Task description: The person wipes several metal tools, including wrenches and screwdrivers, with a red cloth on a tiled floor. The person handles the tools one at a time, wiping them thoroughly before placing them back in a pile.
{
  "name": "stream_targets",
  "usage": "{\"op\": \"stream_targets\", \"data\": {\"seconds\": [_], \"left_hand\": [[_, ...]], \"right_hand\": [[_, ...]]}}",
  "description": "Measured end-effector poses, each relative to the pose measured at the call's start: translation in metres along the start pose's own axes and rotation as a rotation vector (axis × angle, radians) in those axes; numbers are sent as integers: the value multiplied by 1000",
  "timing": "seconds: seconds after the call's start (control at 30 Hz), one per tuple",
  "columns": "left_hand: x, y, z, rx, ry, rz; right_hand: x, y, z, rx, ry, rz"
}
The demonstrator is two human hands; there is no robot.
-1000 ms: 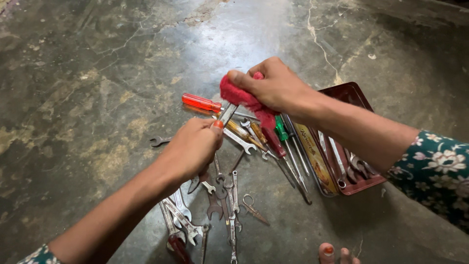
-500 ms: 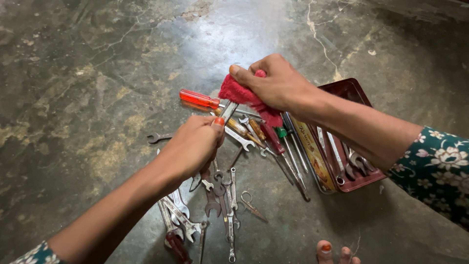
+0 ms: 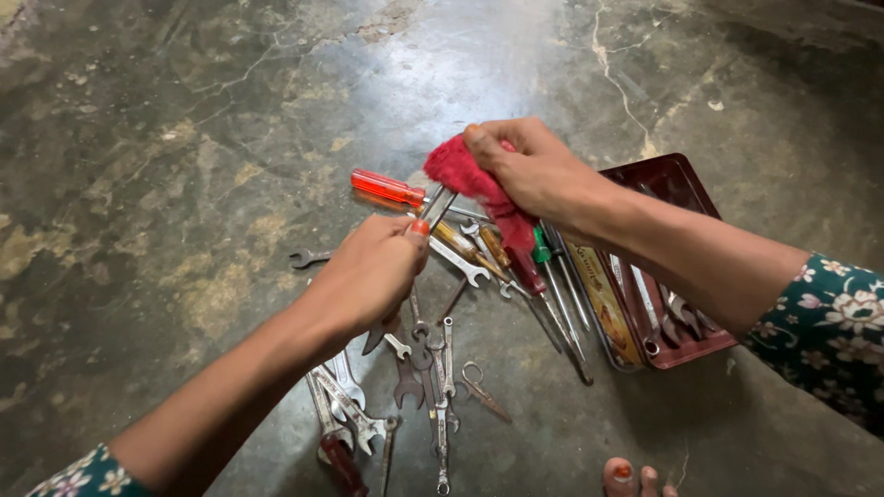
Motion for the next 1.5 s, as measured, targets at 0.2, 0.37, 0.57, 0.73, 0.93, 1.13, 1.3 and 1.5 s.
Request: {"op": "stream_targets", "data": {"seconds": [0.2, 0.37, 0.57, 0.73, 0.93, 1.13, 1.3, 1.5], "left_hand": [[0, -2, 6, -67, -88, 23], [0, -4, 4, -69, -118, 53], [-4, -9, -9, -25, -27, -2], [-2, -7, -4, -15, -39, 32], [-2, -6, -3, -12, -36, 63], [1, -7, -5, -14, -26, 37], [7, -11, 4, -50, -119, 82], [5, -10, -2, -64, -147, 32]], "right_hand": [[0, 11, -2, 60, -119, -189], [-3, 18, -7, 49, -439, -144], [-25, 14, 5, -191, -582, -267], [-10, 20, -6, -115, -490, -200], [-8, 20, -8, -171, -457, -164], [-11, 7, -2, -221, -303, -144], [1, 10, -10, -108, -130, -135], [-7, 13, -2, -157, 52, -240]]}}
Point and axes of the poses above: each hand's wrist, its own y-axis away from the middle knuckle, its own z-axis out of the back of the hand, x = y × z, the point moved 8 cm from there along -y, towards the middle knuckle, and after that the axes turned 5 degrees about z, right-handed, at the moved point
